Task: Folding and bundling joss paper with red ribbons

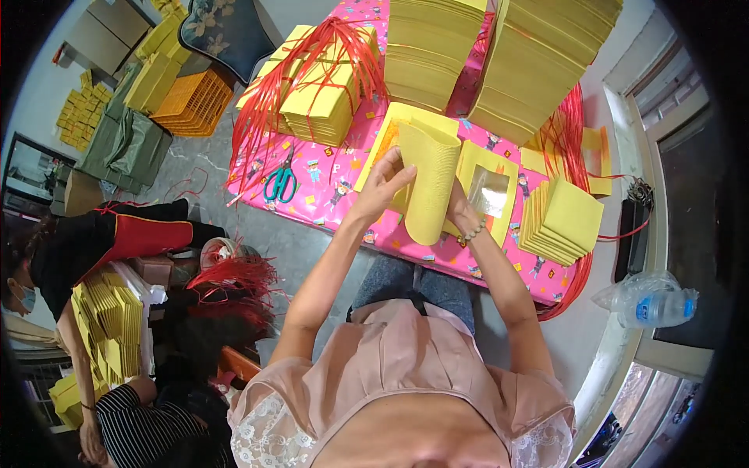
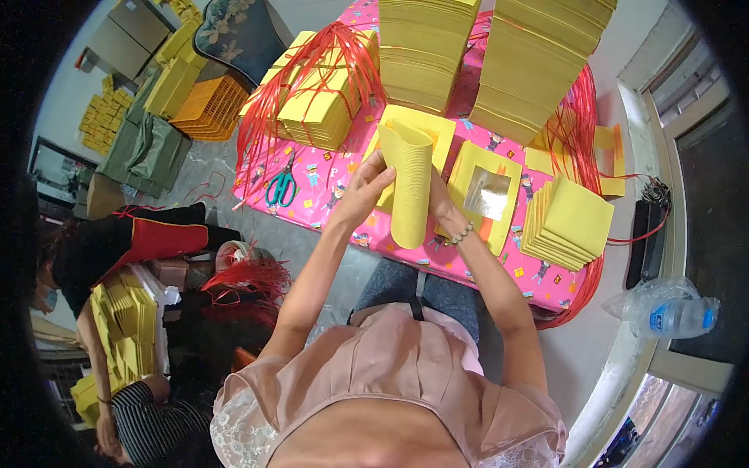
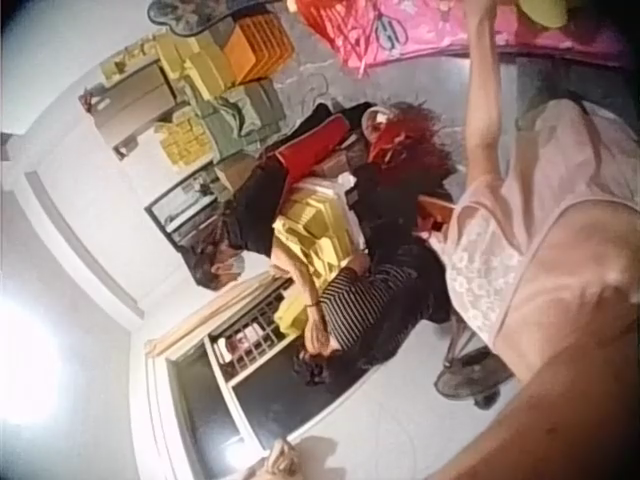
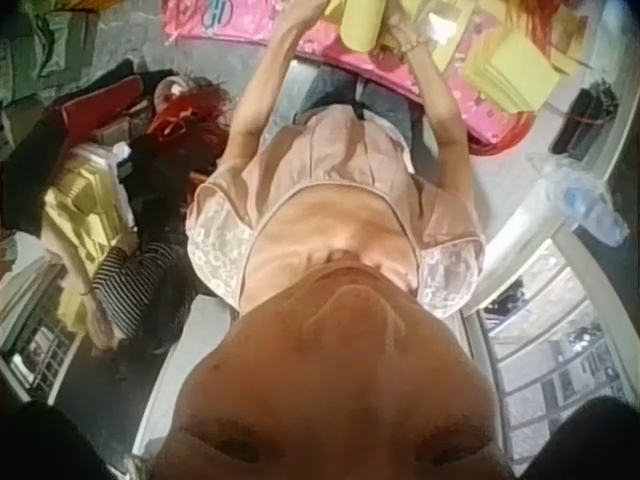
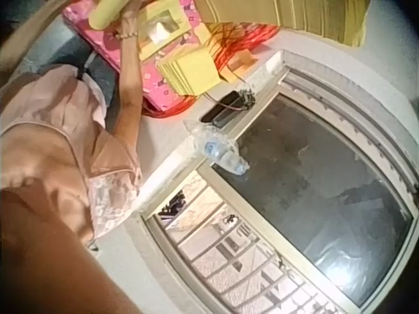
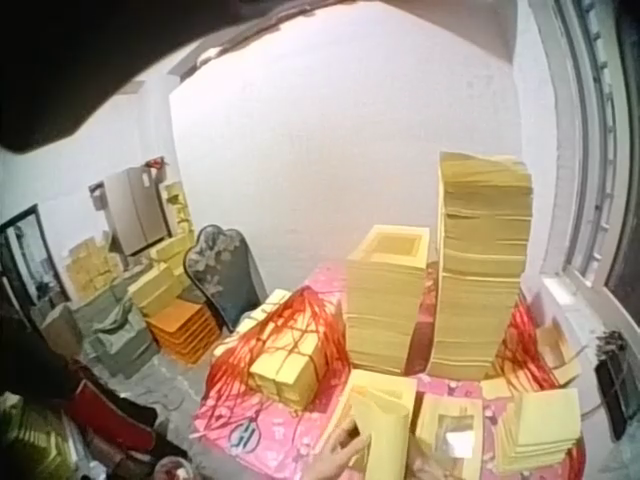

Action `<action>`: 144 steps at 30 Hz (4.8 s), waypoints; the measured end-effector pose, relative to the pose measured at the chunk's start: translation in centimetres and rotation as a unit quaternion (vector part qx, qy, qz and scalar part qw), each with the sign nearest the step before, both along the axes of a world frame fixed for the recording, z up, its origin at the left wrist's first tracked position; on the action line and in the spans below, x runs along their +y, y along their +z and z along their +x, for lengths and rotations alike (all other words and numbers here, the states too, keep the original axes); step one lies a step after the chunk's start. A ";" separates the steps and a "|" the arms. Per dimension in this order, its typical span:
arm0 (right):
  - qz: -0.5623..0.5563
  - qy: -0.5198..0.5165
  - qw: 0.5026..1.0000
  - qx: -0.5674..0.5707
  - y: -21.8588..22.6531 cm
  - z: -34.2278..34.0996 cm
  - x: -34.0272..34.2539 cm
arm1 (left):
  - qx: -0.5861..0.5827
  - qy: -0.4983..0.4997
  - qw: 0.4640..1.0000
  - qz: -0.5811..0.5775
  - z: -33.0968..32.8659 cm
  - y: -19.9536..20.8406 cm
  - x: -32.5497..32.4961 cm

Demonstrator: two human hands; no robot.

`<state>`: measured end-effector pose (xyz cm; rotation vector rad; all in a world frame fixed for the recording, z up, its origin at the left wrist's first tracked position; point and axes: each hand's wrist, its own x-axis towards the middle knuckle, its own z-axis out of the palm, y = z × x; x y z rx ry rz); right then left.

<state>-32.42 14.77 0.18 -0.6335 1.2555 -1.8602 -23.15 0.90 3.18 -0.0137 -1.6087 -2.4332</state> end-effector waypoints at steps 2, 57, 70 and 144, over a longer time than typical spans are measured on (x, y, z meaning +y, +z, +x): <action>0.018 -0.002 1.000 0.013 0.1 0.1 0.4 | -0.006 0.003 1.000 -0.008 0.0 0.1 0.2; 0.072 -0.108 0.976 0.175 4.6 4.5 5.3 | 0.066 0.189 0.966 -0.165 3.7 1.8 4.2; 0.056 -0.144 0.980 0.127 4.8 4.5 4.5 | 0.034 0.190 0.970 -0.149 3.5 1.4 4.4; 0.259 -0.168 0.729 0.611 1.8 6.9 3.0 | -0.220 0.209 0.940 -0.159 15.0 -5.8 -15.4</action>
